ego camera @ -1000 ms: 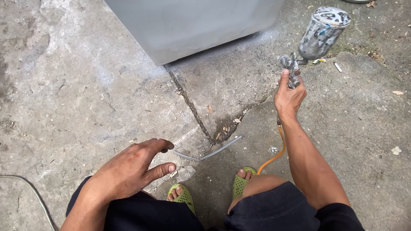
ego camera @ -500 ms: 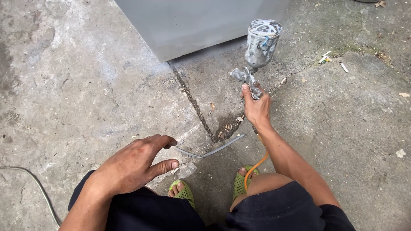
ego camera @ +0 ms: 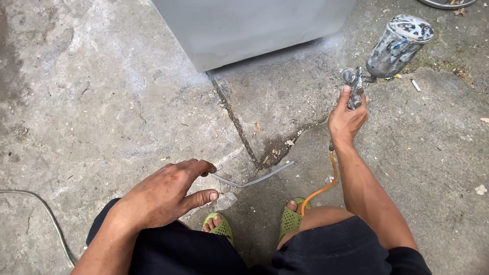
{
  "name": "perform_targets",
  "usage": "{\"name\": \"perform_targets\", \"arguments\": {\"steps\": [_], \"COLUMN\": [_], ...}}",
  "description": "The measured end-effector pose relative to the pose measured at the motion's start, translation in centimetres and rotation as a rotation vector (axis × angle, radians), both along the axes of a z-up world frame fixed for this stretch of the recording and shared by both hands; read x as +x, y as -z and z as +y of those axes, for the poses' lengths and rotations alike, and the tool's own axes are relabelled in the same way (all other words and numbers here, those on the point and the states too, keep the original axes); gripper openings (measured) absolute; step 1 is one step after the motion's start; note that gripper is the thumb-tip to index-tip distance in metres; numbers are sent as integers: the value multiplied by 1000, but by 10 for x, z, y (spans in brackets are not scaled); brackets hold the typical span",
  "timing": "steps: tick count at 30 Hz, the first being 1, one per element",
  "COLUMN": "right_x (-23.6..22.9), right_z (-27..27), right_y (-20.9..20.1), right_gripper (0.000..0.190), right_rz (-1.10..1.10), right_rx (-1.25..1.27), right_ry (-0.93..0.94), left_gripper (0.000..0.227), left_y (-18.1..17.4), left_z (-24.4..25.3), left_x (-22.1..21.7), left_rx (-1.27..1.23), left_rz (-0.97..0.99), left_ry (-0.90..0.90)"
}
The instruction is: Spray painting the exterior of a refrigerator using a pneumatic spray gun
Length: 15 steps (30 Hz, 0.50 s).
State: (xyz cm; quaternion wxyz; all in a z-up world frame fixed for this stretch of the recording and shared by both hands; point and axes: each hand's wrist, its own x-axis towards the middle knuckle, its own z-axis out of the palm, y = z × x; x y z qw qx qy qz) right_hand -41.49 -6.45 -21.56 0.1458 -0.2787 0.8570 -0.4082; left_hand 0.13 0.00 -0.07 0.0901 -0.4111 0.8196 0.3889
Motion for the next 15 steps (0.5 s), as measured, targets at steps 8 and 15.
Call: {"name": "perform_targets", "arguments": {"steps": [8, 15], "right_x": [107, 174], "right_z": [9, -9], "right_y": [-7, -18], "right_gripper": [51, 63], "right_rz": [-37, -257], "right_rx": [-33, 183], "right_ry": [-389, -691], "left_gripper": [68, 61], "left_y": [-9, -14], "left_z": [5, 12], "left_x": [2, 18], "left_rx": [15, -5], "left_rz": [-30, -32], "left_ry": [-35, -88]}}
